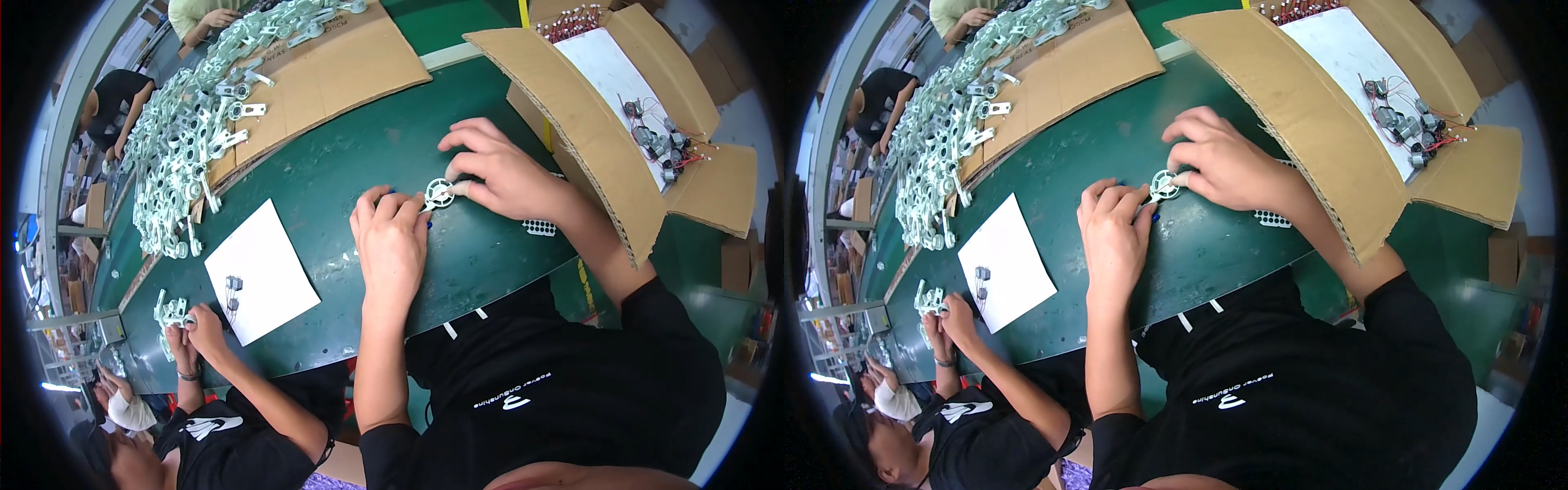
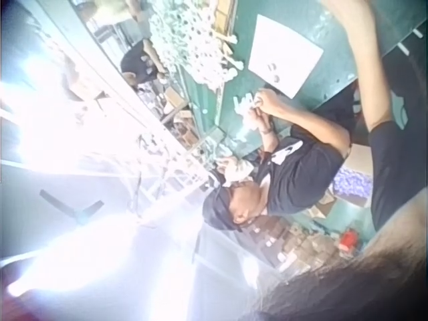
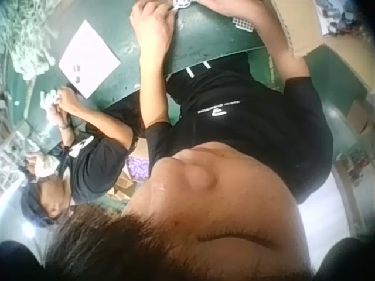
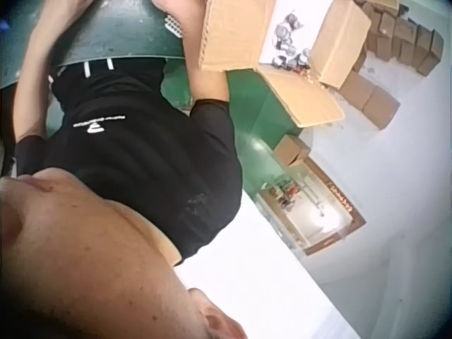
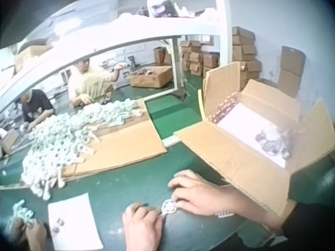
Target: The person assembles small electronic components by inserting small motors and wires into plastic housings by hand.
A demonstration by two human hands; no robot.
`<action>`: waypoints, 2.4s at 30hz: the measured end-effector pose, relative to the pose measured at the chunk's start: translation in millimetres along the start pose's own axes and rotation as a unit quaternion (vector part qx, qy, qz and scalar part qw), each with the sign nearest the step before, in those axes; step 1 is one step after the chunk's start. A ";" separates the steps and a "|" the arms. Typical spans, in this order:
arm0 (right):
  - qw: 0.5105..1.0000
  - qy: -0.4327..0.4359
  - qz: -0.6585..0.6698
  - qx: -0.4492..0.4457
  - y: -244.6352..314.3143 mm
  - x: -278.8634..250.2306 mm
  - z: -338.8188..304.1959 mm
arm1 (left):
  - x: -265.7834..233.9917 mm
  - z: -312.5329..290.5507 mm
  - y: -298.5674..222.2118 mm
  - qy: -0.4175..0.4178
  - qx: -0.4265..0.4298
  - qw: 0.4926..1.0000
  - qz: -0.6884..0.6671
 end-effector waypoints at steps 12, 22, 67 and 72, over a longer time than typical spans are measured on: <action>0.999 -0.002 -0.032 -0.041 14.1 23.4 14.2 | 2.9 2.0 -2.2 -0.004 0.008 1.000 0.000; 0.994 -0.038 0.053 0.093 -22.1 -7.8 -26.2 | 0.0 2.3 -2.2 0.006 0.003 1.000 0.006; 0.961 0.154 -0.229 -0.001 63.3 18.3 4.7 | -39.8 -28.8 -37.4 -0.002 0.063 0.998 -0.007; 0.990 0.078 -0.096 -0.062 69.5 7.5 2.3 | -43.3 -35.6 -31.9 0.001 0.016 0.999 -0.031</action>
Point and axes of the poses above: each hand's wrist, its own z-axis towards the middle knuckle, its own x-axis out of the palm, y = z × x, the point moved 5 cm from there along z, towards the middle knuckle, and after that the axes turned 10 degrees about z, right-handed, at the moved point
